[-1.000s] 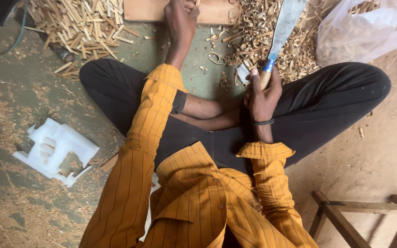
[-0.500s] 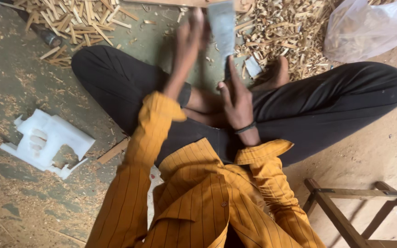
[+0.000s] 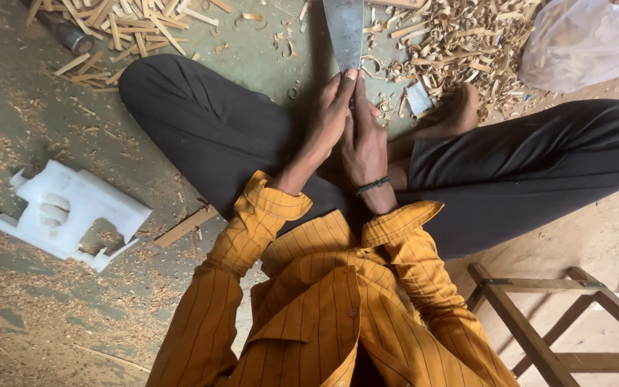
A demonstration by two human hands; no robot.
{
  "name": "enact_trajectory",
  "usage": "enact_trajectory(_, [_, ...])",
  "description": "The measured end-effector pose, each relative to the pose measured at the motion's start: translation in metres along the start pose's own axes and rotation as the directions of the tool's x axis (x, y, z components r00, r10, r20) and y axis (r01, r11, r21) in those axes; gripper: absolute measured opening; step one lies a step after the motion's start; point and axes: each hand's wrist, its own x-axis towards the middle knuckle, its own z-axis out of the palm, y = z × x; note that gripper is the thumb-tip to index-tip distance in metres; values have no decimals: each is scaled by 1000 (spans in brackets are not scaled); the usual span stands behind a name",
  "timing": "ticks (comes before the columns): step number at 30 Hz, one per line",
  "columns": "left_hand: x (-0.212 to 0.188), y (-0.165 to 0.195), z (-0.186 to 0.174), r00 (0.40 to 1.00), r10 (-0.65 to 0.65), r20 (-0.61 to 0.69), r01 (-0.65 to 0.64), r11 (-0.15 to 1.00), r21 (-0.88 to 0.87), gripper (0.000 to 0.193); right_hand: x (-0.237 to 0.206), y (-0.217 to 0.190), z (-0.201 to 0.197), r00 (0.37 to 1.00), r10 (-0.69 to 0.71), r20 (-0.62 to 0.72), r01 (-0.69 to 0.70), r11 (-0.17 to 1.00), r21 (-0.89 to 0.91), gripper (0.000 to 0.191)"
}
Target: The person sits cross-legged on the floor and uses a hand chisel to shave thin layers from a small wooden block. They repeatedly draw the chisel across the wood surface, producing wood shavings that accumulate on the floor.
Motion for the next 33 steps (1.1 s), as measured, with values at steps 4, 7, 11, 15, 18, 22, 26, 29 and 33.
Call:
enact_trajectory(4, [3, -7, -1, 998, -34, -49, 35, 999, 15, 45, 2, 0, 3, 987, 153, 53, -153, 988, -4, 61])
enact_trajectory(7, [22, -5, -4, 993, 51, -104, -29, 978, 207, 51, 19, 6, 6, 966, 248, 72, -247, 969, -23, 62])
enact_trajectory(11, [63, 7, -7, 985, 103, -137, -35, 903, 429, 61, 52, 15, 7, 997, 74, 18, -73, 996, -51, 60])
enact_trajectory(15, [80, 9, -6, 963, 244, -117, -145, 832, 536, 54, 64, 13, 13, 999, 44, -21, -43, 998, 39, 66])
enact_trajectory(18, [64, 3, -8, 989, 135, -61, -120, 972, 203, 48, 47, 10, 12, 864, 493, 97, -479, 867, -138, 64])
enact_trajectory(22, [29, 1, -11, 988, 149, -32, -140, 970, 197, 47, 18, 7, 5, 990, 133, 40, -132, 991, -29, 62])
enact_trajectory(26, [6, 8, -7, 987, 156, -32, -145, 964, 221, 43, 1, -2, 4, 984, 173, 50, -173, 985, -10, 62])
enact_trajectory(29, [3, 13, -1, 999, 43, -11, -42, 997, 59, 41, -2, -6, 0, 979, 195, 62, -198, 979, 40, 61])
enact_trajectory(33, [7, 11, 3, 995, 104, -13, -101, 985, 137, 43, 0, -4, -5, 1000, 9, 6, -9, 1000, 0, 62])
